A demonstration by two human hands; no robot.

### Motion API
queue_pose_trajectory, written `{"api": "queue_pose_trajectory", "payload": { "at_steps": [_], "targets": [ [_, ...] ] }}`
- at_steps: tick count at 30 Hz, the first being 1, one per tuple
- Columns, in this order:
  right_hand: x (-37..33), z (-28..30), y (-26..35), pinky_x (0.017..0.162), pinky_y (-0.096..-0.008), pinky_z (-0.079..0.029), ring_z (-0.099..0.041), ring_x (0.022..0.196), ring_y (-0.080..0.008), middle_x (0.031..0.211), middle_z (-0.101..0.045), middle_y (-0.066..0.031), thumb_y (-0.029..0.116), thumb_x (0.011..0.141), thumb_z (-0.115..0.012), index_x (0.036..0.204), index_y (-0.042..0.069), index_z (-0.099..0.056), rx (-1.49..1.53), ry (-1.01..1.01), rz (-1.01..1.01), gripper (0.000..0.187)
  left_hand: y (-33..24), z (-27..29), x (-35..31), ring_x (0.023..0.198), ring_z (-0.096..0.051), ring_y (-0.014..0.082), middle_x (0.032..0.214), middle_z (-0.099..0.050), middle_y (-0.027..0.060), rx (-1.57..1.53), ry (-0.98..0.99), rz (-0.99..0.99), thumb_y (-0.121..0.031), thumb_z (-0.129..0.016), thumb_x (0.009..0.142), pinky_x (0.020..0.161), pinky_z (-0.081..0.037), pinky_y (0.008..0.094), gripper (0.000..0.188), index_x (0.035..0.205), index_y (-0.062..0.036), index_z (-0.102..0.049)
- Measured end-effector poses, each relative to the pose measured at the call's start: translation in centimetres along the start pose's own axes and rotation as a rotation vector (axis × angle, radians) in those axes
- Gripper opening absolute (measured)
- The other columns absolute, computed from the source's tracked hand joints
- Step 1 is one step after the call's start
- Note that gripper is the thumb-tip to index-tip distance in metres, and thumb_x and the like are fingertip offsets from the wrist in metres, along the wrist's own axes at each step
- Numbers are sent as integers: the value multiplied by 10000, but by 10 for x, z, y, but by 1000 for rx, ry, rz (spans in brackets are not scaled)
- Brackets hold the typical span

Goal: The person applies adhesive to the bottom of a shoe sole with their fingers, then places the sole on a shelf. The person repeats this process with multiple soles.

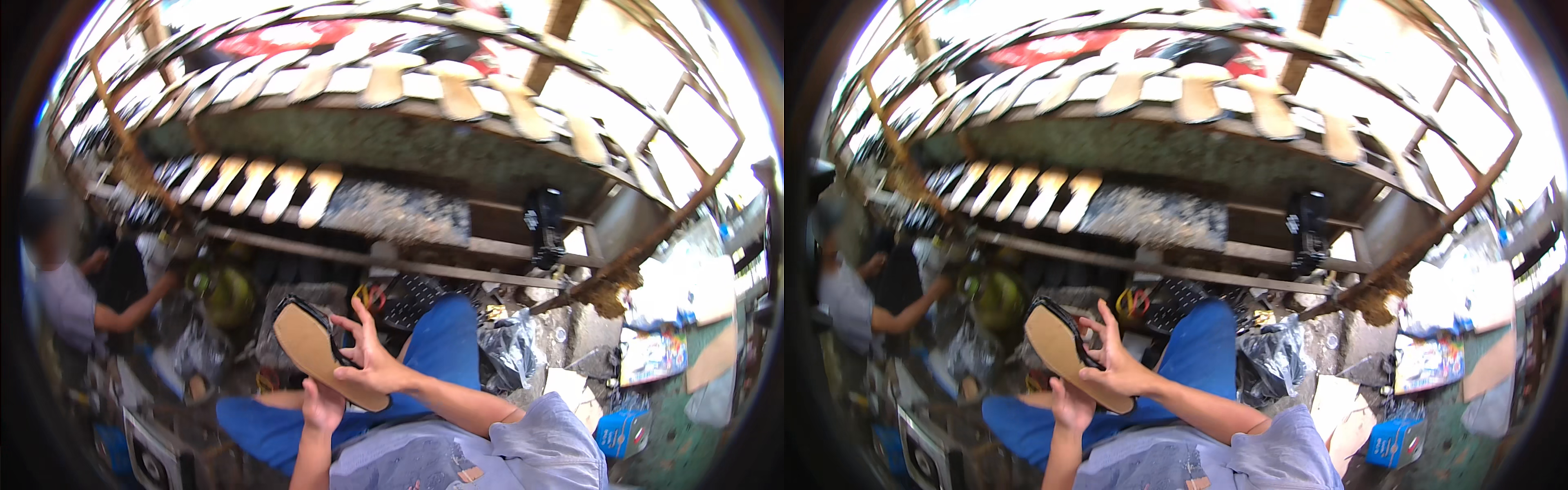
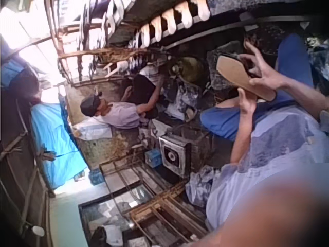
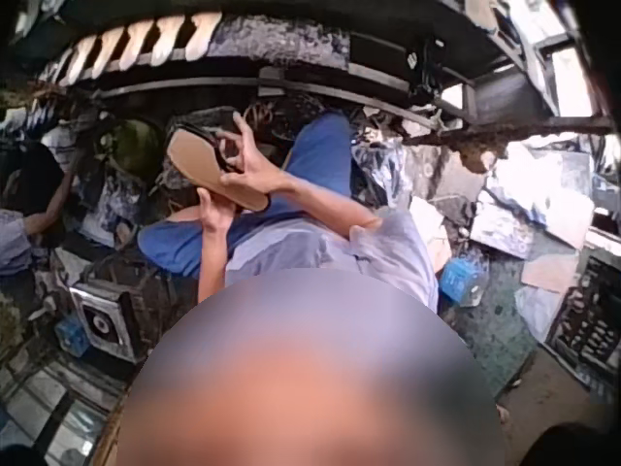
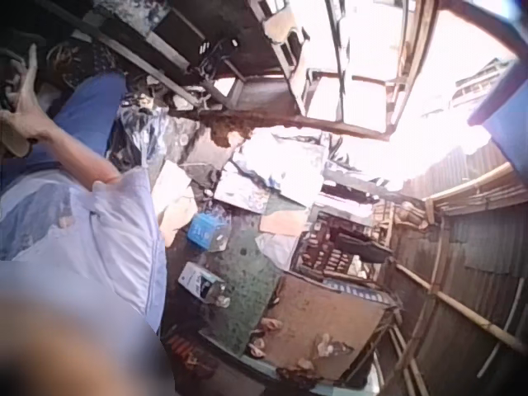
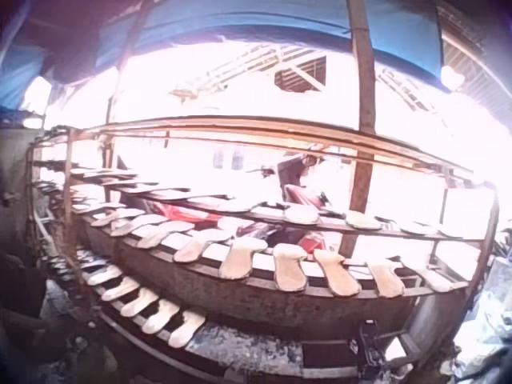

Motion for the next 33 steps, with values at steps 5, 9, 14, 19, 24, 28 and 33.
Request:
{"api": "queue_pose_trajectory", "payload": {
  "at_steps": [5, 9, 14, 19, 24, 28, 33],
  "targets": [
    [10, -46, -18, 1267, -554, -67, 27, 1583, -427, 1697, 123, -255, 140, 894, -768, 1582, 136, 304, -118, 14, 130, 1273, -37, 4, -28, 1195, -659, 286, 1367, -619, 157, 38, -275, -142, -226, -644, 1031, 1027, -547, 421, 525, 1477, -25, -451],
    [32, -60, -23, 1283, -508, -152, -65, 1584, -434, 1686, 13, -303, 381, 752, -920, 1595, 1, 175, -385, 8, -35, 1433, -49, 10, -65, 938, -730, 244, 1079, -736, 145, 1008, -497, -61, -239, -745, 965, 861, -553, 353, 445, 1291, 23, -592],
    [45, -93, -51, 1130, -446, -417, -546, 1297, -353, 1417, -528, -225, 332, 732, -926, 1628, 7, 2, -542, 89, -175, 1331, -35, 26, -85, 1074, -701, 286, 1243, -628, 198, 1156, -261, -139, -302, -879, 835, 940, -545, 392, 897, 1518, -42, -359],
    [61, -100, -84, 1124, -414, -425, -551, 1329, -337, 1492, -498, -231, 375, 881, -824, 1635, 13, -13, -376, 263, -103, 1165, -32, 49, -83, 1040, -697, 265, 1350, -547, 183, 691, -339, -171, -154, -865, 827, 924, -582, 431, 882, 1512, -4, -330],
    [127, 0, -125, 1207, -486, -318, -401, 1449, -418, 1560, -468, -215, 441, 973, -566, 1066, 169, -832, -1202, -113, 25, 392, -83, 59, -115, 894, -667, 246, 1300, -592, 160, 72, -464, -337, -673, -580, 955, 738, -610, 405, 876, 1461, 21, -409],
    [115, 44, -176, 1249, -504, -230, -249, 1546, -365, 1691, -280, -107, 411, 960, -520, 1119, 242, -823, -1526, 110, 55, 381, -87, 49, -139, 936, -610, 282, 1467, -506, 225, -158, -323, -264, -717, -426, 1007, 806, -571, 447, 900, 1606, -59, -290],
    [114, 37, -200, 1279, -498, -124, -201, 1573, -311, 1725, -197, -71, 376, 978, -486, 1069, 193, -821, -1648, 264, 82, 392, -45, 30, -133, 923, -621, 296, 1472, -489, 276, -336, -266, -159, -698, -414, 1020, 804, -559, 441, 887, 1603, -41, -296]
  ]
}}
Point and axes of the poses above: each hand's wrist, its own x-axis towards the middle knuckle, its own z-axis out of the back of the hand, y = z × x, the point moved 3 cm from there along x, towards the middle knuckle
